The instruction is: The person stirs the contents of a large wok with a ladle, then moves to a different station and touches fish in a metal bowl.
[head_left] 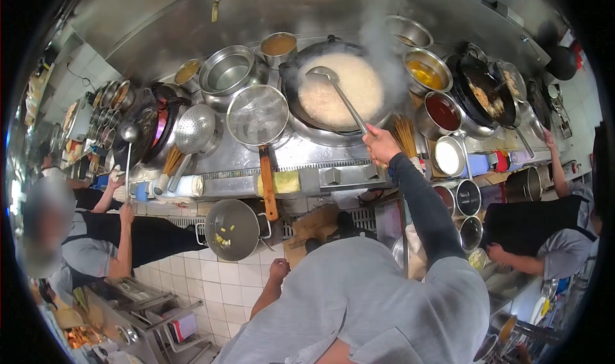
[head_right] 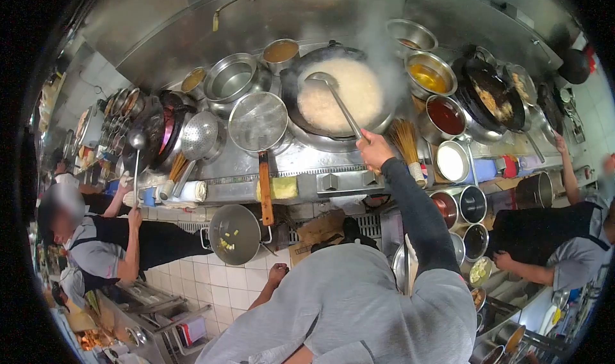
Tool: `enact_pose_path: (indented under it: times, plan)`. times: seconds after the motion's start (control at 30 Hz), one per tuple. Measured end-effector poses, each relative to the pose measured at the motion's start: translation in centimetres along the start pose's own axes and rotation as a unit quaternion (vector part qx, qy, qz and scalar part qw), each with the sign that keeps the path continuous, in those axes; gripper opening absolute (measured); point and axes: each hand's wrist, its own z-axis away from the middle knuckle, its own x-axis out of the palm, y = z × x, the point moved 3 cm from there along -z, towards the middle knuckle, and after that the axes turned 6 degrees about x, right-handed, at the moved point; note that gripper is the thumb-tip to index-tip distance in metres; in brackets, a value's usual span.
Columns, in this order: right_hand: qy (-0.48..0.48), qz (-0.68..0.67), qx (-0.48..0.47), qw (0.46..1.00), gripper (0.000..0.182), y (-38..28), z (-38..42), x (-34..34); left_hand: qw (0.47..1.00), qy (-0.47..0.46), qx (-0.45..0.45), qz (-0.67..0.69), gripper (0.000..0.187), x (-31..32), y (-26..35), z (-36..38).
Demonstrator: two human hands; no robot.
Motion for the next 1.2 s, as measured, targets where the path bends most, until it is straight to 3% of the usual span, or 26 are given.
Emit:
enact_pose_path:
  times: [0.27,0.33,0.47,0.63,0.8,0.97,1.07,1.2]
  plan:
    - [0.148,0.178,-0.045,0.972,0.046,0.0,-2.6,-2.5,0.999,0.002,0.036,-0.008,0.014,0.1,-0.6,-0.6]
    - [0.178,0.185,-0.081,0.963,0.046,1.7,-3.8,-3.3,0.996,0.003,0.038,-0.077,0.014,0.1,2.3,1.1]
    - [0.193,0.185,-0.117,0.957,0.045,4.5,-4.3,-4.9,0.989,-0.002,0.063,-0.131,0.014,0.0,3.5,1.7]
    - [0.193,0.207,-0.104,0.953,0.045,3.8,0.3,-4.7,0.996,-0.001,0.024,-0.088,0.011,-0.2,2.5,1.1]
    - [0.201,0.208,-0.191,0.938,0.045,5.7,2.4,-4.3,1.000,-0.019,0.008,-0.009,0.011,-0.7,-0.3,-0.8]
    - [0.198,0.194,-0.156,0.948,0.046,5.5,6.0,-3.7,0.999,-0.028,0.017,0.008,0.011,-0.9,-0.9,-1.1]
    - [0.148,0.144,-0.036,0.978,0.046,4.4,8.7,-3.1,0.999,-0.025,0.029,-0.018,0.012,-1.1,-3.6,-2.9]
    - [0.115,0.110,-0.021,0.987,0.049,4.8,10.1,-3.0,0.999,-0.032,0.013,-0.018,0.015,-1.1,-3.0,-2.3]
